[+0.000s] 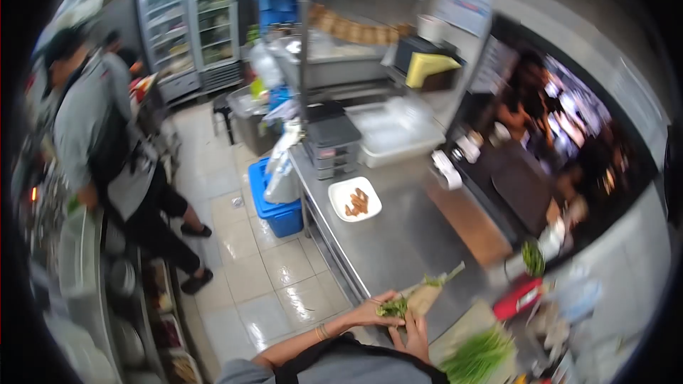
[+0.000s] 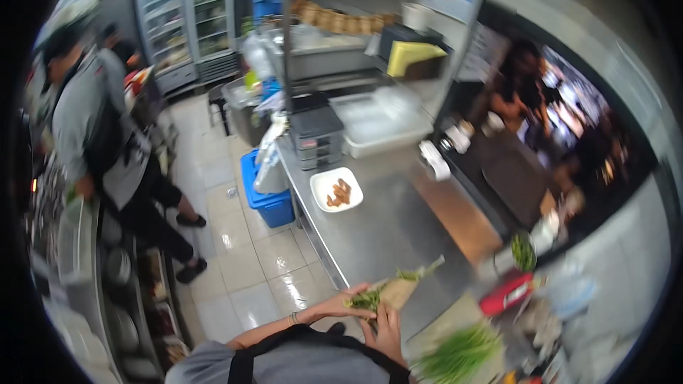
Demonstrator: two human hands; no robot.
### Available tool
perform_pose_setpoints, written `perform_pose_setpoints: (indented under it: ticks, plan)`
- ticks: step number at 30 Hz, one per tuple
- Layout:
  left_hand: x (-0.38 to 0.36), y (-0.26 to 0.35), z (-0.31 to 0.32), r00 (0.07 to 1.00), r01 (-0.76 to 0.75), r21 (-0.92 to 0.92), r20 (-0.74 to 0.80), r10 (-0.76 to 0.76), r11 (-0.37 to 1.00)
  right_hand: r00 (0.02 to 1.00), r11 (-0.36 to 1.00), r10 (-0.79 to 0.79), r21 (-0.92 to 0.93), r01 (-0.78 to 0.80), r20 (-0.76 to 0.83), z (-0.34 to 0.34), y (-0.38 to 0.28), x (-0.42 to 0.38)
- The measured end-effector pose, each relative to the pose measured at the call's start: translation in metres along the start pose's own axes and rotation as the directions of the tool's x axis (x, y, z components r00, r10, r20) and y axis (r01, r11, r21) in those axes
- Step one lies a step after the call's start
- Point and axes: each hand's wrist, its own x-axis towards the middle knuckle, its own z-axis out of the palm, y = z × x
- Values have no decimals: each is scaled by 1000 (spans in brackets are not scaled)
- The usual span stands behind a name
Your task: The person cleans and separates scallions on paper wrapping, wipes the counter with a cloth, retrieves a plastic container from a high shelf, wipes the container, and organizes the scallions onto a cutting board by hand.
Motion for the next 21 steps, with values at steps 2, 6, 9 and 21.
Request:
perform_pose_setpoints:
  ticks: [2,6,9,21]
  plan:
    - [-17,9,-18,996,75,220,-66,-62,973,991,991,-130,-9,130,43,12,-8,2]
    - [-67,1,-48,993,30,-77,-116,-39,997,951,956,-122,291,36,285,11,-57,11]
    - [-113,-1,-65,968,-50,-94,-250,25,994,883,945,-193,324,50,427,19,-86,11]
    - [-316,44,-98,762,62,19,-646,-36,998,709,294,-648,768,568,-277,21,-281,4]
